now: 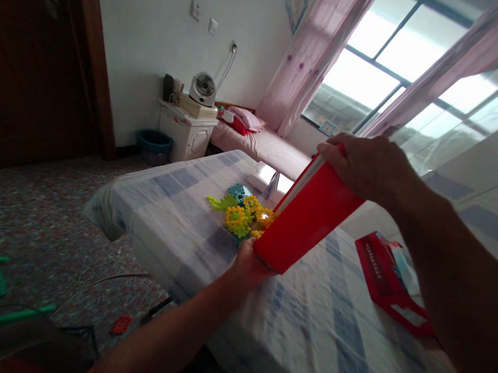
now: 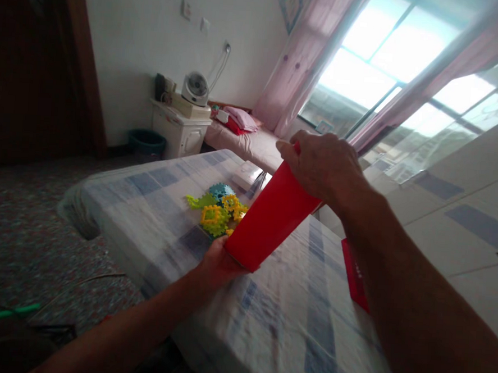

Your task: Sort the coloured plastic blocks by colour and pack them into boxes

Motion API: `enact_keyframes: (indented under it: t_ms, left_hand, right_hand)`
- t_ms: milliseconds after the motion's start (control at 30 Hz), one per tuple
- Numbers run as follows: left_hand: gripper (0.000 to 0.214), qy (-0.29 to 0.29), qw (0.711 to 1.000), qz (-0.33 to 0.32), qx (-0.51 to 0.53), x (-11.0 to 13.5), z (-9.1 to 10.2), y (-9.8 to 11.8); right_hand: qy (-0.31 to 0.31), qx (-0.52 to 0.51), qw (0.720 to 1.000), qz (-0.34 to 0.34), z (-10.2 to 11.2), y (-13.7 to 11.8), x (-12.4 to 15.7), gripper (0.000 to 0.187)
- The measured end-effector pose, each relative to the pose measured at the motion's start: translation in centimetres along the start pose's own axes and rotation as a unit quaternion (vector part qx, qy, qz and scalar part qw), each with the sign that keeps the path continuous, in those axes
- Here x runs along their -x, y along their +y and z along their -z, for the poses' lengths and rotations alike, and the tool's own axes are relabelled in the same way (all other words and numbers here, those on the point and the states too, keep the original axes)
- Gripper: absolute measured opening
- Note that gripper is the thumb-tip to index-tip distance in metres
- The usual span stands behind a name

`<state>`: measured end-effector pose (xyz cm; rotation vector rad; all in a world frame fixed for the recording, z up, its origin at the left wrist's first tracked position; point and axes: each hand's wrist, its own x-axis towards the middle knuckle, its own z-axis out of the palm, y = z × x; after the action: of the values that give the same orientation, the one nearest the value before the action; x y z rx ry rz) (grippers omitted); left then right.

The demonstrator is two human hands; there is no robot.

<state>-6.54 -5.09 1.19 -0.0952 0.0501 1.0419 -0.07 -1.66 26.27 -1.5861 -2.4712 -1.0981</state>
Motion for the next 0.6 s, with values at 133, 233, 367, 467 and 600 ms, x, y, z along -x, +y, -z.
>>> enact_keyframes:
  t_ms: [133,233,367,467,600]
  left_hand:
    - [0.047,0.001,1.0,0.008,-0.014,-0.3,0.2,0.1]
    - [0.047,0.027,0.998,-0.054,-0.028,-0.6,0.3,0.2]
    - [0.045,0.031,0.999,-0.002,-0.023,-0.5,0.7,-0.3]
    - [0.045,0.02,0.999,0.033,-0.015,-0.4,0.9,-0.7]
    - [0.043,0.018,0.999,0.0,-0.03,-0.6,0.8,-0.6]
  right_hand:
    - [0.007,0.003,1.0,-0.018,0.1,0.0,0.3,0.062]
    - [0.068,0.016,0.997,-0.022,0.9,-0.3,0.7,0.063]
    - [0.03,0.014,0.999,-0.007,0.5,-0.8,0.7,0.06]
    - [-0.013,0.002,1.0,-0.025,-0.1,-0.6,0.8,0.057]
    - [0.033,0.004,0.999,-0.037,0.4,-0.2,1.5,0.059]
